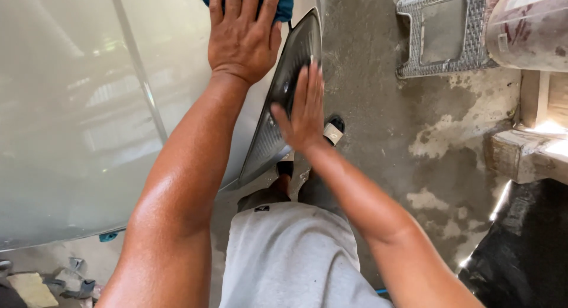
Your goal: The person scrubs the front headlight of a silver car using a black sanding block and a blue cloth. They repeatedly dip the sanding block and cloth into a bucket of water to wet them before continuing to scrub the headlight surface.
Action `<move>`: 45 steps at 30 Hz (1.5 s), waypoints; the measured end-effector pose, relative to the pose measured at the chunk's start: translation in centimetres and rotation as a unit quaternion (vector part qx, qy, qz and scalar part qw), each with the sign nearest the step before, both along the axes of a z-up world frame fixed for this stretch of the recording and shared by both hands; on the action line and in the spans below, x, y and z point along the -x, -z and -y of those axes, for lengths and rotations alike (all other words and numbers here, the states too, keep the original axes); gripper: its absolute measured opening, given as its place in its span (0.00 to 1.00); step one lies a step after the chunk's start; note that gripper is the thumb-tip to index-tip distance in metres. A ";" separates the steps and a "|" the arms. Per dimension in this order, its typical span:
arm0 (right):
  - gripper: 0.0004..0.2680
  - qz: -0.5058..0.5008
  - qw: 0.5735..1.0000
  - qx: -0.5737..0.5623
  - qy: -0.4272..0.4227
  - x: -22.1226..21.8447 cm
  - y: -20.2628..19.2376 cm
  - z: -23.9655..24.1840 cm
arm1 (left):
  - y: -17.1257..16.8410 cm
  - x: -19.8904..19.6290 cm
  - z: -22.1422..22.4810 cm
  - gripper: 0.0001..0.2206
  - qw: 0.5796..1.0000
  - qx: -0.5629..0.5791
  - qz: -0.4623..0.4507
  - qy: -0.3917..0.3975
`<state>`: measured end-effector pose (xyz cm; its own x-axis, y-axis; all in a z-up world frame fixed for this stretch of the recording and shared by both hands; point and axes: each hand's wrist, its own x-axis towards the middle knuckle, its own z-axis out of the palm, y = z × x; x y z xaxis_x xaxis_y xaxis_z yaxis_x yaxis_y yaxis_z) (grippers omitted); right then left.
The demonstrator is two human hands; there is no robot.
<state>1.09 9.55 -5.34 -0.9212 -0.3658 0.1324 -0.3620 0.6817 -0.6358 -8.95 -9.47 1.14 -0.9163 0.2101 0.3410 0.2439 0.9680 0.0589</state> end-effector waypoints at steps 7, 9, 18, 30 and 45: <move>0.35 0.004 0.998 -0.068 0.005 4.3 -2.1 0.0 | -1.7 0.6 -0.3 0.25 0.991 -0.052 0.121 -0.017; 0.36 -0.016 0.999 -0.002 -0.045 -1.3 -2.1 -0.5 | -0.8 0.4 0.0 0.27 0.999 -0.026 0.037 -0.004; 0.32 0.042 0.996 -0.072 0.036 7.6 0.6 0.4 | -1.6 0.4 -0.2 0.27 0.995 -0.048 0.089 -0.008; 0.33 0.026 0.996 -0.086 0.006 6.4 0.4 -0.1 | -0.4 0.2 -0.2 0.25 0.998 -0.040 0.038 0.001; 0.34 0.036 0.993 -0.111 0.006 8.0 0.1 -0.2 | -1.1 0.5 -0.1 0.26 0.997 -0.054 0.056 0.001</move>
